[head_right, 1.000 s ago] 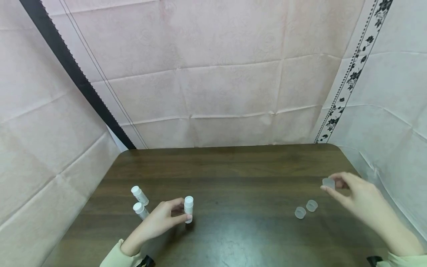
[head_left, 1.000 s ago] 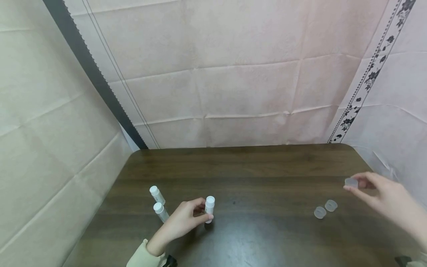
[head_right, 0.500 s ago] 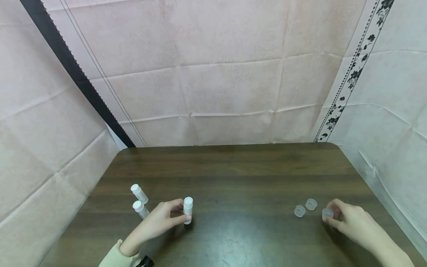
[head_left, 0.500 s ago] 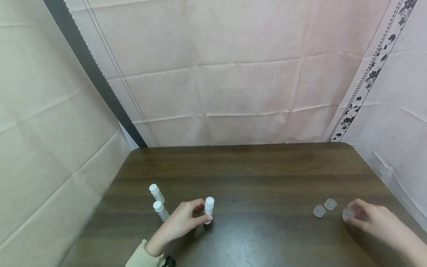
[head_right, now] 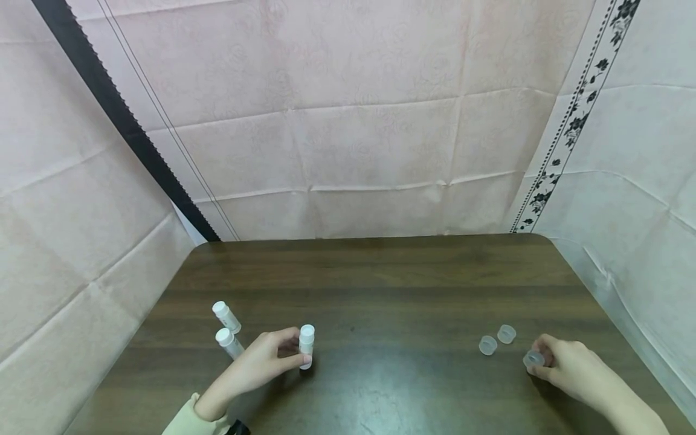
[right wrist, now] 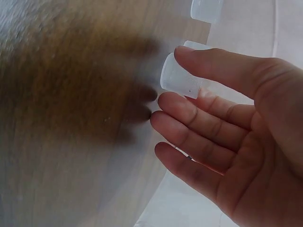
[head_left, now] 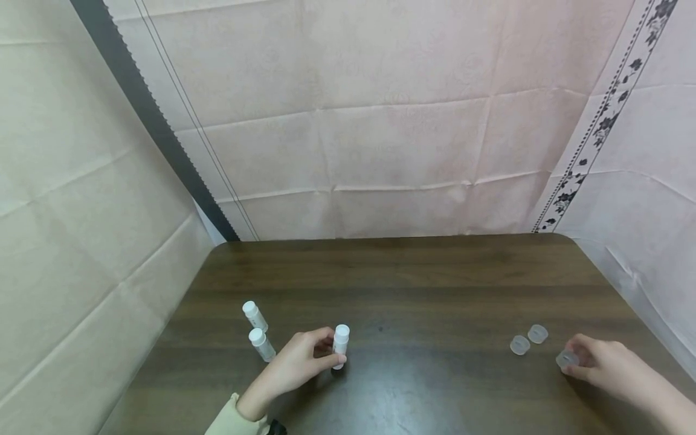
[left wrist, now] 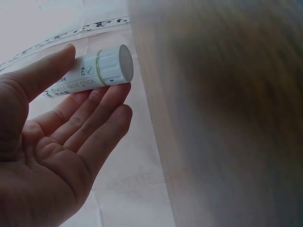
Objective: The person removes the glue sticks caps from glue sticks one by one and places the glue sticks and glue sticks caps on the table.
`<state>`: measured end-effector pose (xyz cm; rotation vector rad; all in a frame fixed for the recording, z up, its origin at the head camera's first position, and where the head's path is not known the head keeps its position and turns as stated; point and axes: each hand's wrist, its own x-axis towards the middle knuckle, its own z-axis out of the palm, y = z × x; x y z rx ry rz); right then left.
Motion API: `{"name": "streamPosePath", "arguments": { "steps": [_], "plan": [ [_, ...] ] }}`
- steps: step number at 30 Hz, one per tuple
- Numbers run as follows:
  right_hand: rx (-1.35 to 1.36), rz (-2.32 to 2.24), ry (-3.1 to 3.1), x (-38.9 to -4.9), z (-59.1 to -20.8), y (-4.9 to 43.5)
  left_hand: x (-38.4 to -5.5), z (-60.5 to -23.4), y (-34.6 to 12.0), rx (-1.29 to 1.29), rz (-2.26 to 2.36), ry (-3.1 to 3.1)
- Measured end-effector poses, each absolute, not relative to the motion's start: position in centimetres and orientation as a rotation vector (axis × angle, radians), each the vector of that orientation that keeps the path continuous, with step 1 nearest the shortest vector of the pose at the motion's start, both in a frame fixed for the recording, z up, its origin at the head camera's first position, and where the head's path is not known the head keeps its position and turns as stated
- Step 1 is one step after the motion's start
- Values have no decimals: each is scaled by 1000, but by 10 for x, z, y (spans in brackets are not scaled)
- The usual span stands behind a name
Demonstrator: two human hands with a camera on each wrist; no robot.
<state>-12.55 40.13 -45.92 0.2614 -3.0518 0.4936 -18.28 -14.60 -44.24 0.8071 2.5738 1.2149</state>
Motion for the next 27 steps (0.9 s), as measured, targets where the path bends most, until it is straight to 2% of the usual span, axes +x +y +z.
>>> {"name": "streamPosePath", "arguments": {
  "steps": [7, 13, 21, 27],
  "plan": [
    [309, 456, -3070, -129, -459, 399, -180, -436, -148, 797, 1218, 2608],
    [293, 493, -3092, -131, -462, 403, -181, -409, -159, 815, 1296, 2702],
    [306, 429, -3077, -128, -462, 401, -173, -356, -203, 658, 1305, 3009],
    [319, 387, -3079, -128, -460, 397, -162, -340, -243, 471, 1228, 3216]
  ]
}}
